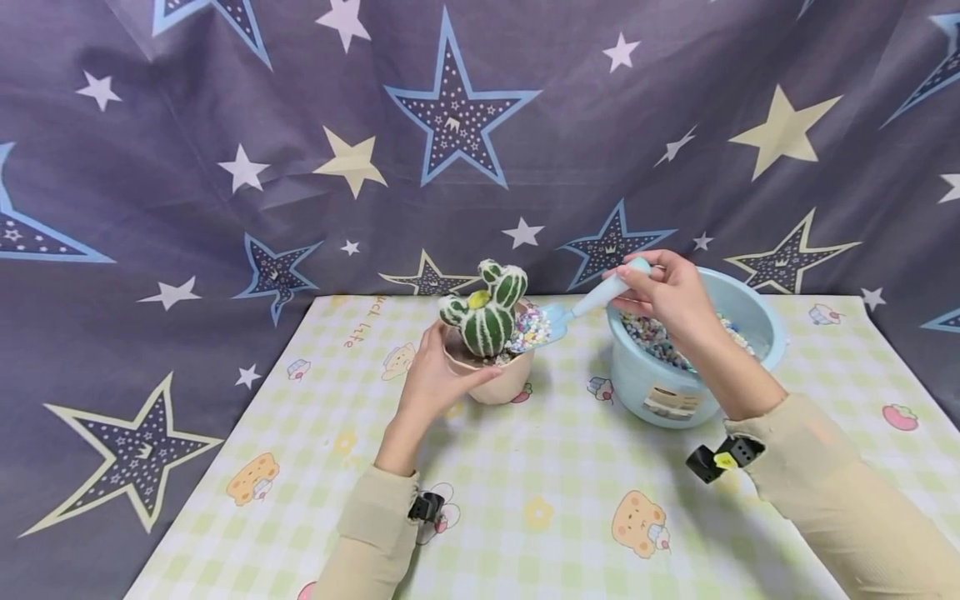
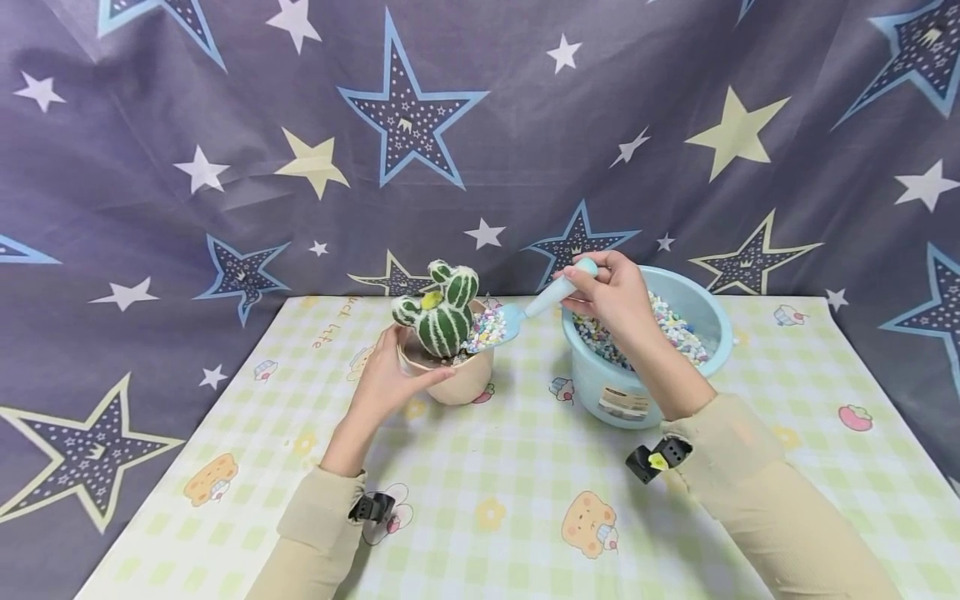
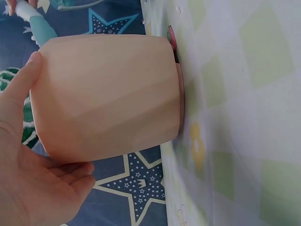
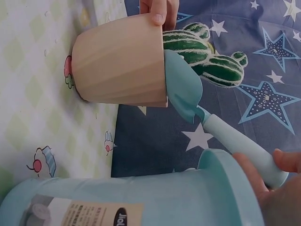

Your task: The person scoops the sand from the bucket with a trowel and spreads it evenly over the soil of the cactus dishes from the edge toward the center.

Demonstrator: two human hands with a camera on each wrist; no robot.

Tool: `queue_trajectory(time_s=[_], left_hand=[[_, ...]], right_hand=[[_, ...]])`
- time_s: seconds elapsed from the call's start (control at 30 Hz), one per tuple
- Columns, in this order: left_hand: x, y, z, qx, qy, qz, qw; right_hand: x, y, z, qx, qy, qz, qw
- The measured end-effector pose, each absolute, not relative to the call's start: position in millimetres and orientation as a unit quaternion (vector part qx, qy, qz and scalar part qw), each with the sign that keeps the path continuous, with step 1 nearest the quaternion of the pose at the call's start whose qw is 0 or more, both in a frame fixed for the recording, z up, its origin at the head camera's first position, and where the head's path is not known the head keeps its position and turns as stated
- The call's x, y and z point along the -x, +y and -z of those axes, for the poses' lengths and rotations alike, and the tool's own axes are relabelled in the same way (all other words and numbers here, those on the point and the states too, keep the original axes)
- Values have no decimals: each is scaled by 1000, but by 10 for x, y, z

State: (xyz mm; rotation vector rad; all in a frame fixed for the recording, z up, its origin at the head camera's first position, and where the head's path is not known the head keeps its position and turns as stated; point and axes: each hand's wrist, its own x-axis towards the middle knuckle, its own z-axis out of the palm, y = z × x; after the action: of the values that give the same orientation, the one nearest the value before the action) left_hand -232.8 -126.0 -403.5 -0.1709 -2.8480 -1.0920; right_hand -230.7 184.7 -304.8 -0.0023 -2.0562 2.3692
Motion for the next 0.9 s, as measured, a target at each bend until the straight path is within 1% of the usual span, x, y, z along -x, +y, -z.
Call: queue_trajectory(time_s=[0.4, 0.9], left_hand=[[2312, -1240, 4032, 50, -934, 351, 53], [2294, -1215, 4027, 41, -936, 344, 67]], right_hand=[[2300, 1765, 3020, -15, -679, -734, 23], [2268, 1667, 2973, -28, -734, -678, 35]])
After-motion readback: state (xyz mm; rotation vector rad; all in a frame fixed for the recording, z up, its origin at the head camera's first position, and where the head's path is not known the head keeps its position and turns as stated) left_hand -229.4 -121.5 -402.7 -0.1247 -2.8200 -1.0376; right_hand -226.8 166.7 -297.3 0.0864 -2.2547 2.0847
